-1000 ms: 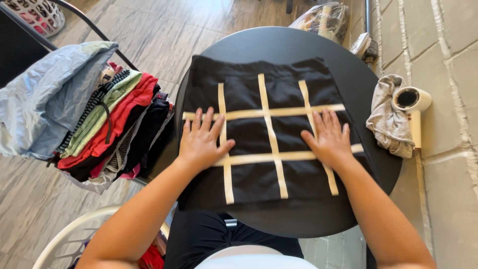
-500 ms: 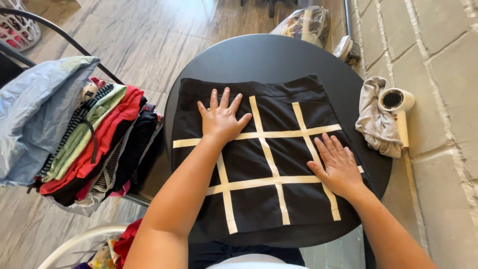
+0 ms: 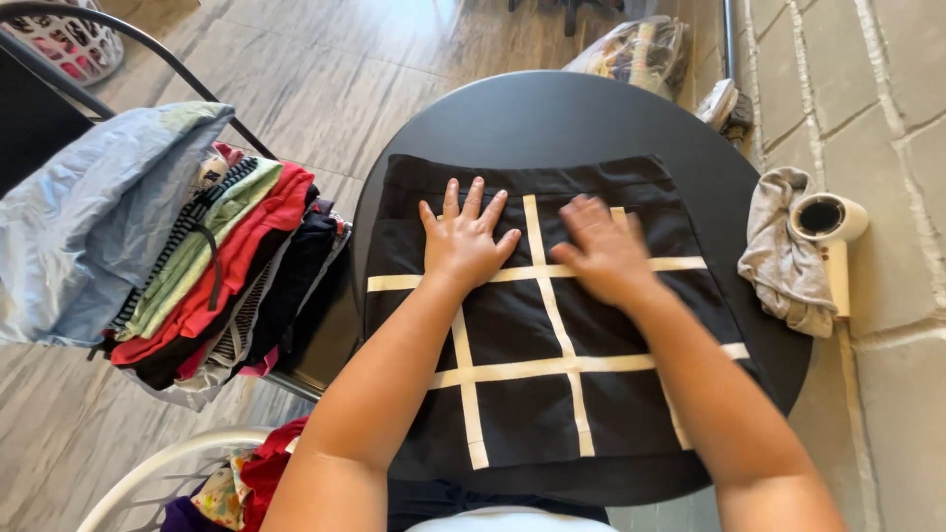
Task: The person folds a light blue button-up shirt on a round black table, smoothing the fabric and folding it into a compact rectangle. They then retrieve a black garment with a white grid pattern from a laundry basket, fold it neatly on the table, and place it on a stack of other folded clothes.
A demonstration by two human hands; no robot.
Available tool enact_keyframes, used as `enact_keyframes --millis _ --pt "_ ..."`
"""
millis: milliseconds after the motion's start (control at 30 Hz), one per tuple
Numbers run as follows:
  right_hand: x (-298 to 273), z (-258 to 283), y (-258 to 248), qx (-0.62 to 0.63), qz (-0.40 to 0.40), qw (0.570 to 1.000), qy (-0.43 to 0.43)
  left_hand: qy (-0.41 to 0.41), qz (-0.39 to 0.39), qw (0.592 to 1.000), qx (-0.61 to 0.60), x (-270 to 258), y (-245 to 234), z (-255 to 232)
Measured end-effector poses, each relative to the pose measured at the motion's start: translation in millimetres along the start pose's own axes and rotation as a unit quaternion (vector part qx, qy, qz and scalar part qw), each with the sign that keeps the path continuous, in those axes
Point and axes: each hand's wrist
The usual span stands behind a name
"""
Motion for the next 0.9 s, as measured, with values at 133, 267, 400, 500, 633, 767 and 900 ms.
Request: enact_keyframes --millis 133,267,400,500,633,767,900 --pt "7.5 -62.6 -9.7 -0.075 -0.084 0.978 0.174 -0.007 -0.002 1.000 -0.005 2.1 -1.7 -3.3" --pt "38.0 5.4 -9.4 -0.021 -0.126 0.990 0.056 -0.010 -0.010 1.000 -0.009 0.8 -2.0 -3.6" --pt "62.7 57.8 10.0 -0.012 -0.021 1.000 -0.018 -0.019 -0.001 1.000 0.019 4.3 7.4 -1.8" --pt "68.9 30.1 -8.9 -0.016 0.011 0.999 0.034 -0.018 -0.021 1.000 0.003 6.6 5.9 1.2" --pt "57.9 -48.5 -21.8 -0.029 -0.007 0.983 0.180 -0.028 -0.034 0.999 -0.013 2.4 5.6 0.4" --pt "27.1 -46.4 -40.0 -0.017 0.027 0.972 0.231 -0.123 -0.043 0.991 0.012 -8.8 -12.7 21.6" --pt "25.7 -36.5 -49.6 -0.014 0.041 0.972 0.231 -0.133 -0.001 0.991 -0.020 11.2 -2.6 43.9"
Point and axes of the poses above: each hand's wrist, its own x-axis towards the middle knuckle, its own y-axis out of the palm, z = x × y, and after that the axes turned 4 degrees about x, right-handed
